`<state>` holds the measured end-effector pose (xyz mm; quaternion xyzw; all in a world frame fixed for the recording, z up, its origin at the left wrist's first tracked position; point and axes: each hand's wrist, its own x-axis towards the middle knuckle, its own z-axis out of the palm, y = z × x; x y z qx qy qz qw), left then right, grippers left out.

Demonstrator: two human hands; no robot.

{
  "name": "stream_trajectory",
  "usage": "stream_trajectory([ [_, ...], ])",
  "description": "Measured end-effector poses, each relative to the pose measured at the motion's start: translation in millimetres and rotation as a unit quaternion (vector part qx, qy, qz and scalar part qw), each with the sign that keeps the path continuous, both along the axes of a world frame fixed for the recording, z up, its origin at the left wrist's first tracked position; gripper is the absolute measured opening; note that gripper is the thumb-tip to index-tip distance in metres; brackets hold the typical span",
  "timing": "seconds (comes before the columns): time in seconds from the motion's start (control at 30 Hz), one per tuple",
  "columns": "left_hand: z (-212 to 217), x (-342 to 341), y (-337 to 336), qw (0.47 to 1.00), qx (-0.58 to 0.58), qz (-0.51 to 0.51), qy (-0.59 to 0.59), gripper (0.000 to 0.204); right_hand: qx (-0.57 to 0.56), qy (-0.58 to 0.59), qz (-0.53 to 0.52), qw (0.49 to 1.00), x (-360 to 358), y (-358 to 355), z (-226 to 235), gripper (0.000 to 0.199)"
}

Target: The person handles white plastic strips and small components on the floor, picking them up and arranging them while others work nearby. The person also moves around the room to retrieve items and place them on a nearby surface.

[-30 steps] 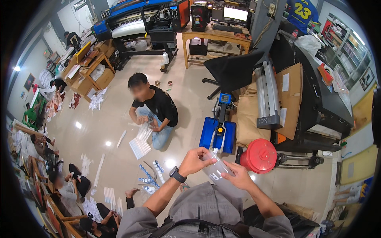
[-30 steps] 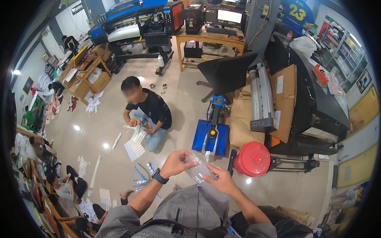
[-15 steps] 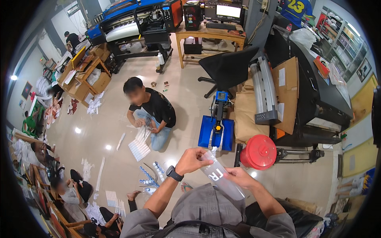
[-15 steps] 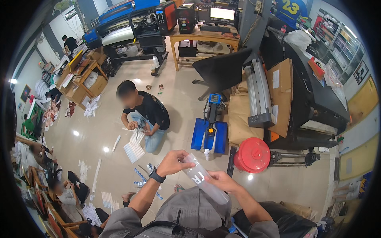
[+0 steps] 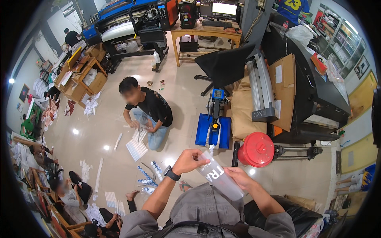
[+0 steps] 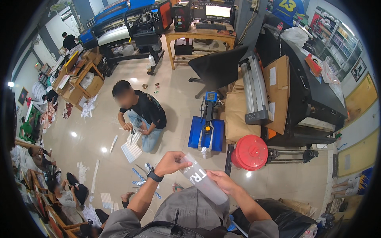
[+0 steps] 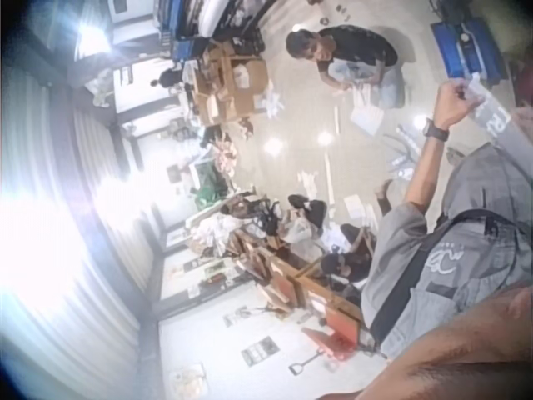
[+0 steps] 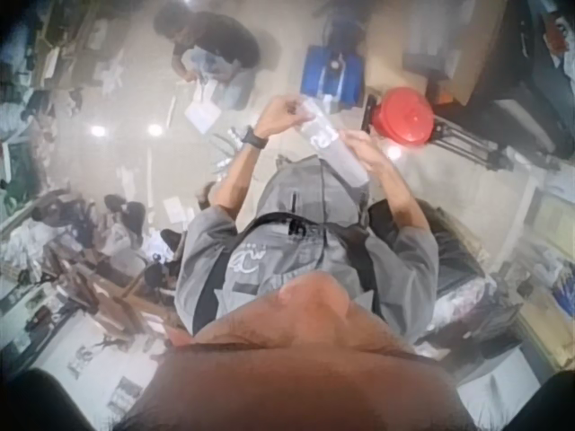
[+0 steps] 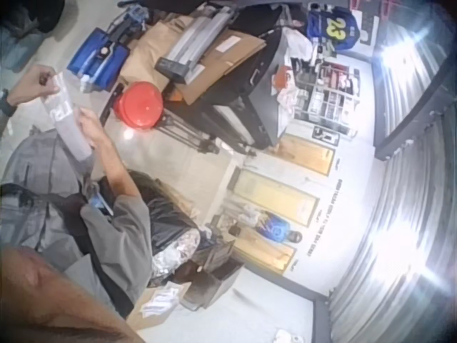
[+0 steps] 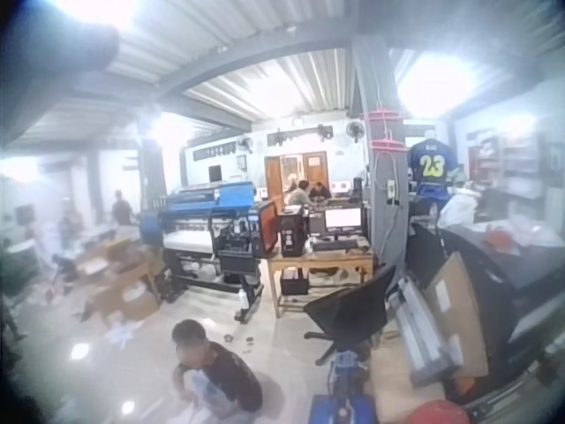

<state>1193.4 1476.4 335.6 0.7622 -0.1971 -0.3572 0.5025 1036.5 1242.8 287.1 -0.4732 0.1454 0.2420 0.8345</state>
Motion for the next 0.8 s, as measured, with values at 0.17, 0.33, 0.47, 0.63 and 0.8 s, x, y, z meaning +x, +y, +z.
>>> stream_trajectory([
  [0.17,-20.6,-4.4,-2.6,0.995,-0.067,0.069,-0.031,0.037,-0.203,-0.126,-0.006,0.971,-5.1,7.4,-1.3,0.049],
  [0.33,-27.7,0.0,1.8,0.992,-0.104,0.025,-0.073,0.038,0.008,0.038,0.003,0.999,-1.5,-6.9,-0.6,0.048],
  [0.47,-28.3,0.9,2.1,0.999,-0.032,0.029,-0.015,0.038,-0.063,0.033,-0.035,0.997,-2.7,4.6,-10.9,0.048],
  [0.63,-29.2,-13.2,1.0,0.997,-0.036,0.058,-0.032,0.038,-0.193,-0.121,0.026,0.973,-18.1,9.7,-8.0,0.050],
  [0.8,-35.2,-8.4,4.9,0.996,-0.086,0.032,-0.023,0.040,0.035,0.051,0.007,0.998,-17.9,-7.1,-16.1,0.053],
])
